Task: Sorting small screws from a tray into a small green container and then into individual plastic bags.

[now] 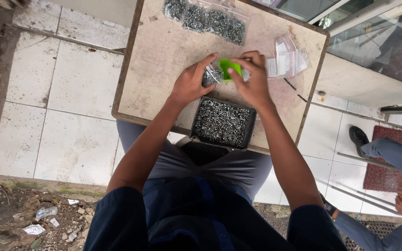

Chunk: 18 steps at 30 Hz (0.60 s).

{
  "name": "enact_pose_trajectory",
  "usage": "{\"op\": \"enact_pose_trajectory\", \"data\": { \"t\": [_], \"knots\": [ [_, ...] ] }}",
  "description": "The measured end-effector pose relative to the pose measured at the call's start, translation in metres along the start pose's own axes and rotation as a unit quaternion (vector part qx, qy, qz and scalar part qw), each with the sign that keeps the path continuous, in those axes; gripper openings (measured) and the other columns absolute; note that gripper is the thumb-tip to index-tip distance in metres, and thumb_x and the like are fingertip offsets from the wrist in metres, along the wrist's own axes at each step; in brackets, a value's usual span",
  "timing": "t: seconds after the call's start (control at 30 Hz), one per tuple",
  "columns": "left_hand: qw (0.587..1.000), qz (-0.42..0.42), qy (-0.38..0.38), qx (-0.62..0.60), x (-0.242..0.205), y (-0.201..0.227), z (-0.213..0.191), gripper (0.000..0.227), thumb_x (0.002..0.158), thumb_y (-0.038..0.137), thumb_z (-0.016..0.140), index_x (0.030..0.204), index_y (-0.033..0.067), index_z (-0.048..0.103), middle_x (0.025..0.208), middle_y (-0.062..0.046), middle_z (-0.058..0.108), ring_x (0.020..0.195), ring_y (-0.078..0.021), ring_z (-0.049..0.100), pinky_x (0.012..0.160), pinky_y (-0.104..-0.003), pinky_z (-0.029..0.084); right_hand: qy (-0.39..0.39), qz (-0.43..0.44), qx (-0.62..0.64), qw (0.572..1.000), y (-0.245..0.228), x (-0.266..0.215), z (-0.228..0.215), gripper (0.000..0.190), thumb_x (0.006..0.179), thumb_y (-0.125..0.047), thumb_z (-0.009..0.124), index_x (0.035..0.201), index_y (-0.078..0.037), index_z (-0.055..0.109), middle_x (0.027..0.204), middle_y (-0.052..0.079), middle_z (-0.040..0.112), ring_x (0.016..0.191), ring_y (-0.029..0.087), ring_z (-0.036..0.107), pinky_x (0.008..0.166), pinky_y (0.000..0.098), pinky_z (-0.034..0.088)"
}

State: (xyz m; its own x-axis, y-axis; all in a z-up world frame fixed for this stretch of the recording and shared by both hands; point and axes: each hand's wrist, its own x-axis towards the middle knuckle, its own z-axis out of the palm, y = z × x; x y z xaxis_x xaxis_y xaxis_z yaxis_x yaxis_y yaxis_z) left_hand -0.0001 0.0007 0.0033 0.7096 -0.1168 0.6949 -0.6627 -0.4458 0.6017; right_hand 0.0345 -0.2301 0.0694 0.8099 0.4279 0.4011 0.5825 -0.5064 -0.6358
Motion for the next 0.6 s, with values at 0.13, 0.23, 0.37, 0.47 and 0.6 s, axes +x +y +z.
{"op": "enact_pose_trajectory", "data": {
  "t": [0.13, 0.23, 0.37, 0.47, 0.6],
  "knots": [
    [1.0, 0.007, 0.0, 0.008, -0.004, -0.007, 0.004, 0.087, 0.078, 0.009, 0.093, 0.156, 0.0062, 0.053, 0.125, -0.018, 0.076, 0.106, -0.0348, 0.079, 0.095, -0.045, 0.065, -0.051, 0.033, -0.037, 0.997, -0.009, 0.016, 0.013, 0.015, 0.093, -0.013, 0.085, 0.107, -0.017, 0.085, 0.11, 0.004, 0.054, 0.105, 0.027, 0.048, 0.095, 0.0415, 0.043],
    [1.0, 0.007, 0.0, 0.0, -0.008, -0.01, 0.006, 0.089, 0.077, 0.01, 0.095, 0.156, 0.0058, 0.053, 0.125, -0.02, 0.075, 0.107, -0.0362, 0.078, 0.095, -0.047, 0.065, -0.105, 0.062, -0.051, 0.991, -0.009, 0.023, 0.012, 0.012, 0.089, -0.015, 0.088, 0.101, -0.017, 0.086, 0.108, 0.006, 0.057, 0.105, 0.031, 0.053, 0.095, 0.0458, 0.046],
    [1.0, 0.004, 0.0, 0.0, -0.009, -0.013, 0.009, 0.088, 0.078, 0.01, 0.094, 0.156, 0.0064, 0.053, 0.127, -0.018, 0.075, 0.108, -0.0345, 0.078, 0.096, -0.044, 0.064, -0.109, 0.067, -0.06, 0.99, -0.008, 0.028, 0.009, 0.012, 0.089, -0.01, 0.085, 0.1, -0.015, 0.085, 0.108, 0.008, 0.059, 0.106, 0.034, 0.058, 0.096, 0.0463, 0.048],
    [1.0, -0.005, -0.003, 0.002, -0.004, -0.004, 0.001, 0.09, 0.078, 0.011, 0.095, 0.157, 0.0069, 0.051, 0.125, -0.017, 0.076, 0.106, -0.0343, 0.079, 0.096, -0.044, 0.065, -0.11, 0.069, -0.056, 0.99, -0.017, 0.028, 0.007, 0.01, 0.09, -0.008, 0.083, 0.099, -0.012, 0.084, 0.108, 0.009, 0.061, 0.107, 0.037, 0.061, 0.097, 0.0475, 0.049],
    [1.0, -0.02, -0.003, -0.001, -0.002, -0.005, 0.002, 0.095, 0.079, 0.014, 0.095, 0.16, 0.008, 0.046, 0.118, -0.018, 0.076, 0.103, -0.0354, 0.079, 0.094, -0.047, 0.065, -0.089, 0.081, -0.077, 0.99, -0.018, 0.022, 0.013, 0.006, 0.091, -0.008, 0.081, 0.097, -0.009, 0.082, 0.107, 0.01, 0.06, 0.106, 0.038, 0.061, 0.096, 0.0469, 0.049]
  ]
}}
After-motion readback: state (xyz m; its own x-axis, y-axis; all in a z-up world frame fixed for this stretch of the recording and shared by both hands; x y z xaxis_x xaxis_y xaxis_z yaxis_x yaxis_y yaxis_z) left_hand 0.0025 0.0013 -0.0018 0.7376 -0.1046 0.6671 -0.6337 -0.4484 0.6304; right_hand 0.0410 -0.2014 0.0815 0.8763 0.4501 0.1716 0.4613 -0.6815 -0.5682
